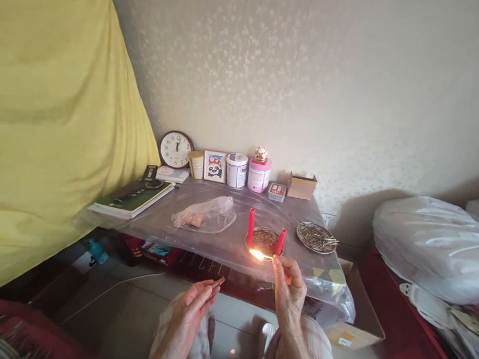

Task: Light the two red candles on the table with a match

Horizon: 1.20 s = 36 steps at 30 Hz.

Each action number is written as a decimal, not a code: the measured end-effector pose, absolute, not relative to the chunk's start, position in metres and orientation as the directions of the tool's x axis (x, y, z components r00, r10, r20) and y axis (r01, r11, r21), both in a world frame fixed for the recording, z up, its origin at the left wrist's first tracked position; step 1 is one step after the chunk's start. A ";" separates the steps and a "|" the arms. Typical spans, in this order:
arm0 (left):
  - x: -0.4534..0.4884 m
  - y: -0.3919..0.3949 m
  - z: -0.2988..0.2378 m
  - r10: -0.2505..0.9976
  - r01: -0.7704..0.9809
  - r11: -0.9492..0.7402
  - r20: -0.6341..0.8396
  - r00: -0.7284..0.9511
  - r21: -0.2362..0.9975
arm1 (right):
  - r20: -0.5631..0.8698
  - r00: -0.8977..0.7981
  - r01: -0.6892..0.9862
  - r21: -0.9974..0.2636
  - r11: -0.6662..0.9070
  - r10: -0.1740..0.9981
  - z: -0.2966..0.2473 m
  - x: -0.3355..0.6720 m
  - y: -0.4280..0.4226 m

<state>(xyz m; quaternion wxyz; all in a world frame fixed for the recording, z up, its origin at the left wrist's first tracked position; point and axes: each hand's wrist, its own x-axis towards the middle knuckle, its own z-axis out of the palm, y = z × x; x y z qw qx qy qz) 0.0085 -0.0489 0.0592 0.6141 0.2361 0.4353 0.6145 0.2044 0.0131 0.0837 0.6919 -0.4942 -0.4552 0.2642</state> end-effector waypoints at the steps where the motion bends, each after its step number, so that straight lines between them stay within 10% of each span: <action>1: 0.008 -0.049 0.057 0.959 -0.549 0.136 -0.248 -0.135 0.825 | 0.368 0.447 0.073 -0.923 0.377 0.815 0.085 0.205 0.014; 36: -0.020 -0.031 -0.005 0.938 -0.749 0.345 -0.178 0.298 0.565 | 0.270 0.421 -0.217 -0.897 0.385 0.866 0.116 0.191 0.064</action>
